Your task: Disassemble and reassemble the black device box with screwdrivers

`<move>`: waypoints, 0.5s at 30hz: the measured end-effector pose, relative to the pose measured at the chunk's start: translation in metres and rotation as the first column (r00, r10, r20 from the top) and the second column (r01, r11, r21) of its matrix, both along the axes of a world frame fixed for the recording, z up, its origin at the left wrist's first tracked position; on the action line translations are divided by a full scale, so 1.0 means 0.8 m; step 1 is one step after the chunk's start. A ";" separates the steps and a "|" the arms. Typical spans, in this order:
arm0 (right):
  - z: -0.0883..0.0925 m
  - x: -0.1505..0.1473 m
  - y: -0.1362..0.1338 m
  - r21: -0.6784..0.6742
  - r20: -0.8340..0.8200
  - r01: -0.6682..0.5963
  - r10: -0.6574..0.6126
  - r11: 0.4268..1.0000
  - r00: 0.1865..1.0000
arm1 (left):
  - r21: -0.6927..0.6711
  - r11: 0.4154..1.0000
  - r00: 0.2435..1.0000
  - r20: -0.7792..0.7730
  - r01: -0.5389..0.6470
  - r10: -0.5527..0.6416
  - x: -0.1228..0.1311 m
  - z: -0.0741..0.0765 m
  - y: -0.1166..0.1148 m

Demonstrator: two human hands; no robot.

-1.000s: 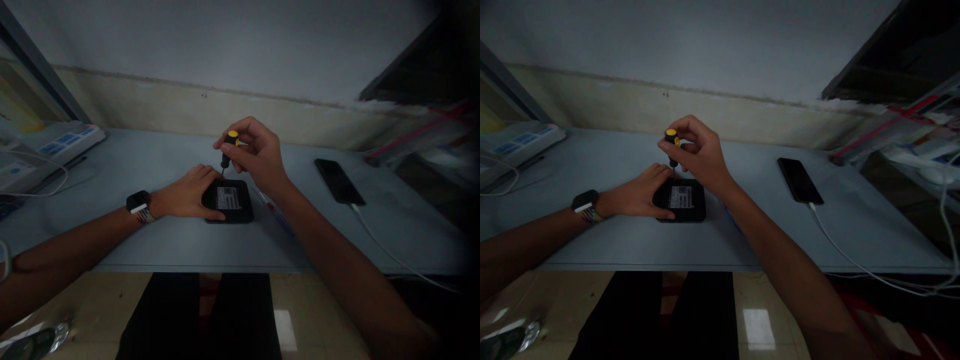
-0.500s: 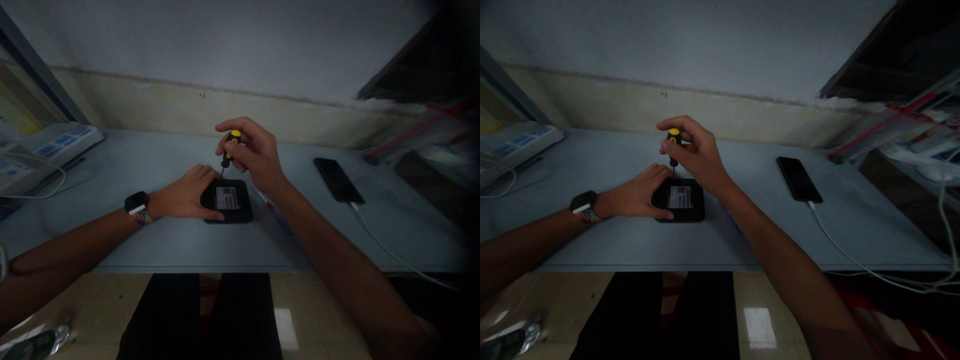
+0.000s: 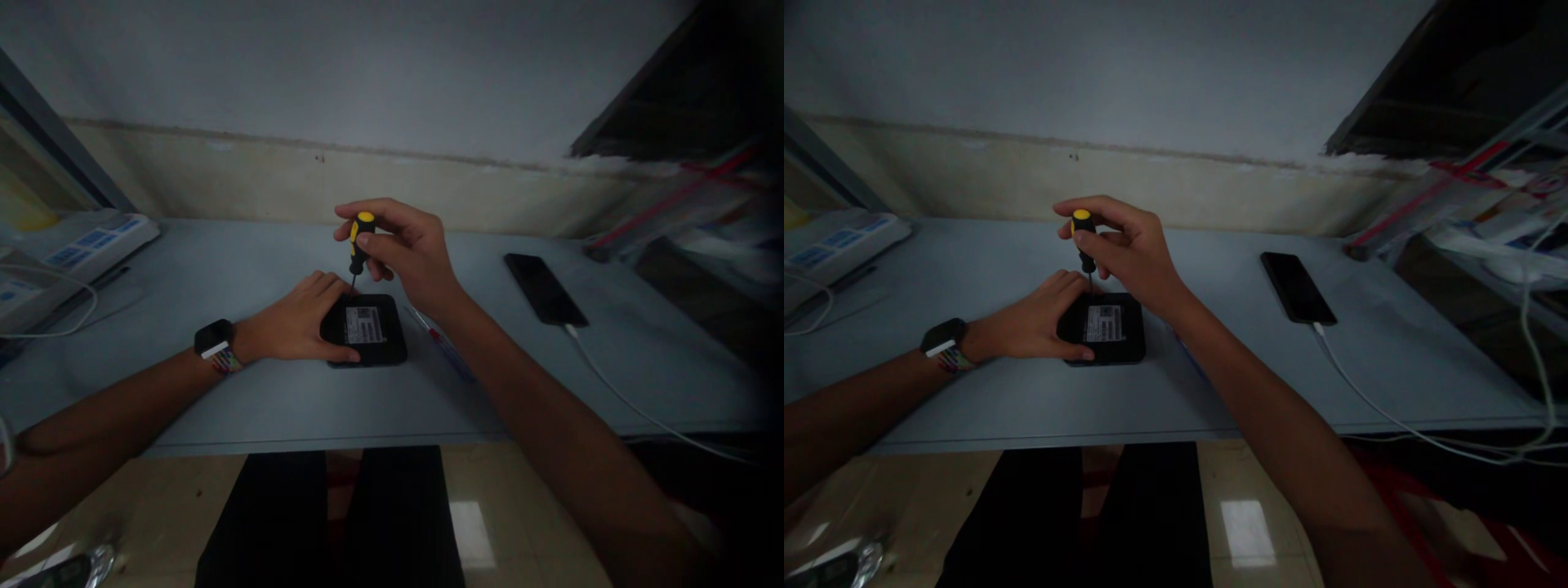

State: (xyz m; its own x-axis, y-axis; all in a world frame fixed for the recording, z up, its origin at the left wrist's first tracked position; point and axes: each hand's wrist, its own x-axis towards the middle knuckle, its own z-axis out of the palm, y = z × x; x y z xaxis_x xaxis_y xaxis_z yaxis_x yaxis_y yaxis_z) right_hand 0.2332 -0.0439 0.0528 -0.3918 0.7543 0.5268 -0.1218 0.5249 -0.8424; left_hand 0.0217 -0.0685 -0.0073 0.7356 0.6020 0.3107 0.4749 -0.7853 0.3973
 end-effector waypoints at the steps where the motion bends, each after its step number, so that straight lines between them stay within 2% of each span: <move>1: 0.000 0.000 0.000 0.004 0.003 -0.006 0.006 1.000 1.000 | 0.002 1.000 1.000 0.001 -0.002 0.002 0.000 0.000 0.000; 15: 0.000 0.003 0.002 0.060 0.008 -0.020 0.019 0.998 1.000 | -0.028 0.999 1.000 0.021 -0.017 0.018 0.001 0.002 -0.001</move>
